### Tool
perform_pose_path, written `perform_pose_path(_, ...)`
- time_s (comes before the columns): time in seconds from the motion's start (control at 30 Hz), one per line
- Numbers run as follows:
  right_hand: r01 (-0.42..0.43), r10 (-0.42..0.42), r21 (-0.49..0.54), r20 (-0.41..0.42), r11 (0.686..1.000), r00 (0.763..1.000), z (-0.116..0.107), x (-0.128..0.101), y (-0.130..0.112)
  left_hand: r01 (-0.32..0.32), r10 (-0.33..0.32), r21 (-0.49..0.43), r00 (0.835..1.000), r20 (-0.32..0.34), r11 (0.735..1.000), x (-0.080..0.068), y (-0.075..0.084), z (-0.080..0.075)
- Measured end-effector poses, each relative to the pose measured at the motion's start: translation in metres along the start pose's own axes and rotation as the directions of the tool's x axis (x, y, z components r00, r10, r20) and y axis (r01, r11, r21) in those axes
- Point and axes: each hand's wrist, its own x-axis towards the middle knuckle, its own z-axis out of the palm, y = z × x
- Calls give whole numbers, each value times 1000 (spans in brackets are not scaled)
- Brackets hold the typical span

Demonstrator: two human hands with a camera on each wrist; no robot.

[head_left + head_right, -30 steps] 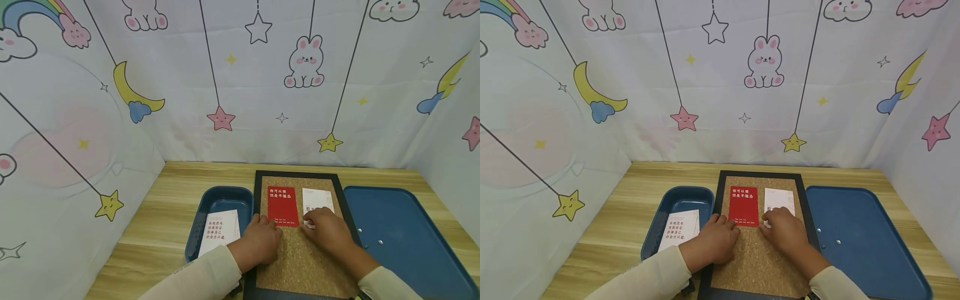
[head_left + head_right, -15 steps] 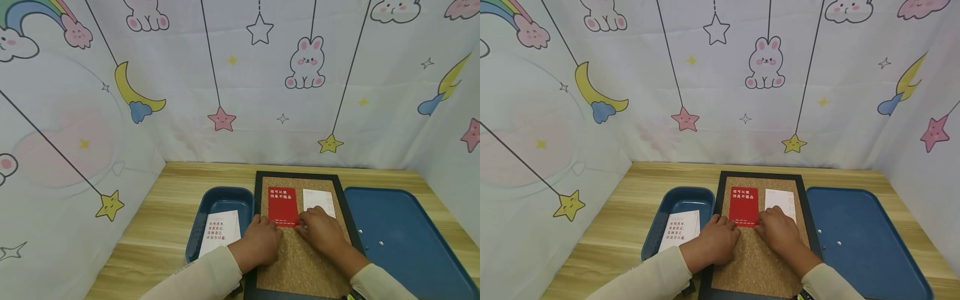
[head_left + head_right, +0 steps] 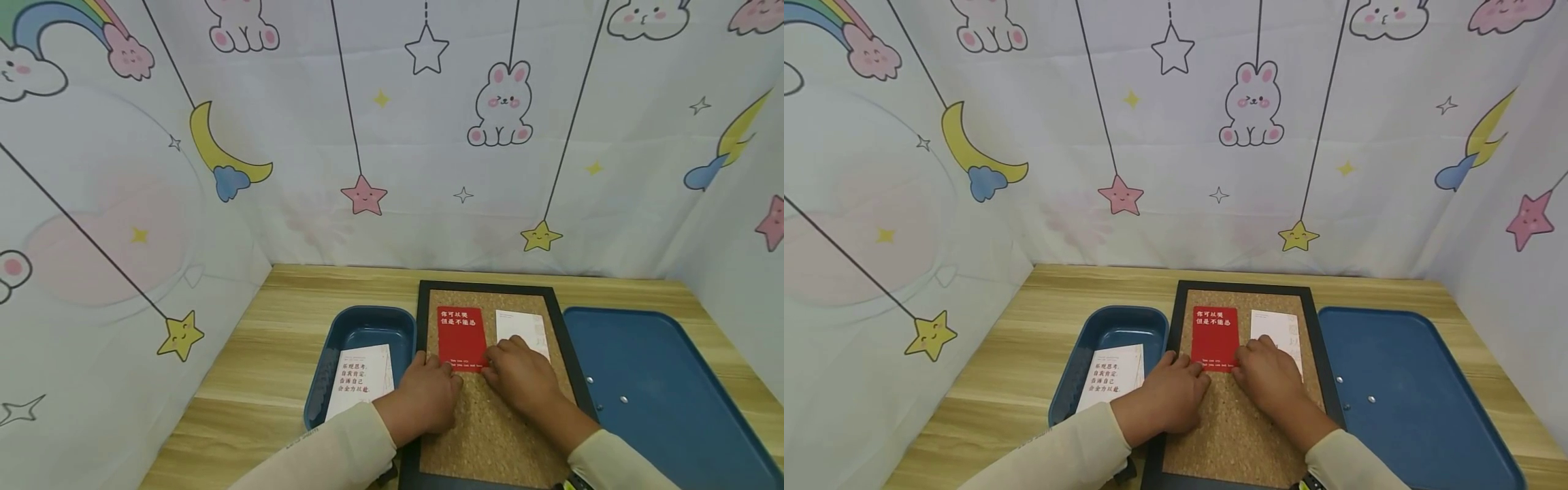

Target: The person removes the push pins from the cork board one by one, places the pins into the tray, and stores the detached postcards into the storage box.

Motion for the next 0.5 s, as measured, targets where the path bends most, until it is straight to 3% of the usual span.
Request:
perform_pose_path(0.23,-15,15,-1,21,1000,1000,1,2,0,0,0,-25,1000,12,1000,1,0,1)
perform_pose_path(0.5,40,-43,34,93,999,995,-2,8,-2,3,-3,-28,1000,29,1000,4,-1,2)
